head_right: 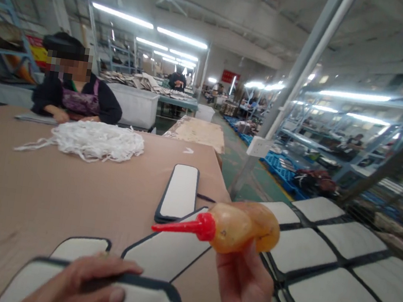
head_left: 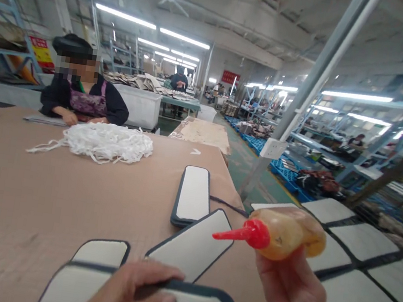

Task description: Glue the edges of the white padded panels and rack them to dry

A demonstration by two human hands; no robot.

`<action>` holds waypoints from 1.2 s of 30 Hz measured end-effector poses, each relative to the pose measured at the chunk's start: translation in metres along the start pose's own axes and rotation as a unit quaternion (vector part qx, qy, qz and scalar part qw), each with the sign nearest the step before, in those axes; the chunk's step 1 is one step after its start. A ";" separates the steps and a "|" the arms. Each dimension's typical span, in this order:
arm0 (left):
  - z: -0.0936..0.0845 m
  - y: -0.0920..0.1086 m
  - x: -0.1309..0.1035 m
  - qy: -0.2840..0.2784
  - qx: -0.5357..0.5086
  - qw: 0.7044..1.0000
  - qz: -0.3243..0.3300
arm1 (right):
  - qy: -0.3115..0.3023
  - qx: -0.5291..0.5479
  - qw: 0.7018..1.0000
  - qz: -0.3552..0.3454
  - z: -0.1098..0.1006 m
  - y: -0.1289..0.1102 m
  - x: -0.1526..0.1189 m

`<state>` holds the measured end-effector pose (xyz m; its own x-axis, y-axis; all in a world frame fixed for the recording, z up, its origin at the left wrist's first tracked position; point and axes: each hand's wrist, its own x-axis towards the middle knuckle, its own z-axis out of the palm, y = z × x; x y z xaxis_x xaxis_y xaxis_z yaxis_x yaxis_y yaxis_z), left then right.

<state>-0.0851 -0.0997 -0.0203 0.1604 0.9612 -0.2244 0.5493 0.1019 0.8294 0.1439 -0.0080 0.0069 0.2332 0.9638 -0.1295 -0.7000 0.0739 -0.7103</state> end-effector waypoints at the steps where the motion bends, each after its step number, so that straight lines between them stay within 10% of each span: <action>1: -0.015 0.008 0.003 -0.013 0.029 0.999 0.014 | -0.007 -0.018 1.000 -0.006 0.001 -0.002 0.003; 6: -0.064 0.009 0.032 -0.101 0.078 0.984 0.121 | -0.137 -0.128 0.982 0.034 -0.002 -0.016 0.016; 14: -0.075 -0.008 0.057 -0.221 0.034 0.965 0.136 | -0.295 -0.216 0.928 0.065 0.003 -0.013 0.032; 36: -0.074 0.016 0.060 -0.328 -0.029 0.940 0.094 | -0.350 -0.150 0.917 0.118 0.032 0.000 0.023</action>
<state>-0.1270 -0.0218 0.0174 0.7314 0.6007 -0.3229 0.4188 -0.0218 0.9078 0.1272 0.0224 0.0262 -0.4645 0.8802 0.0973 -0.4337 -0.1303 -0.8916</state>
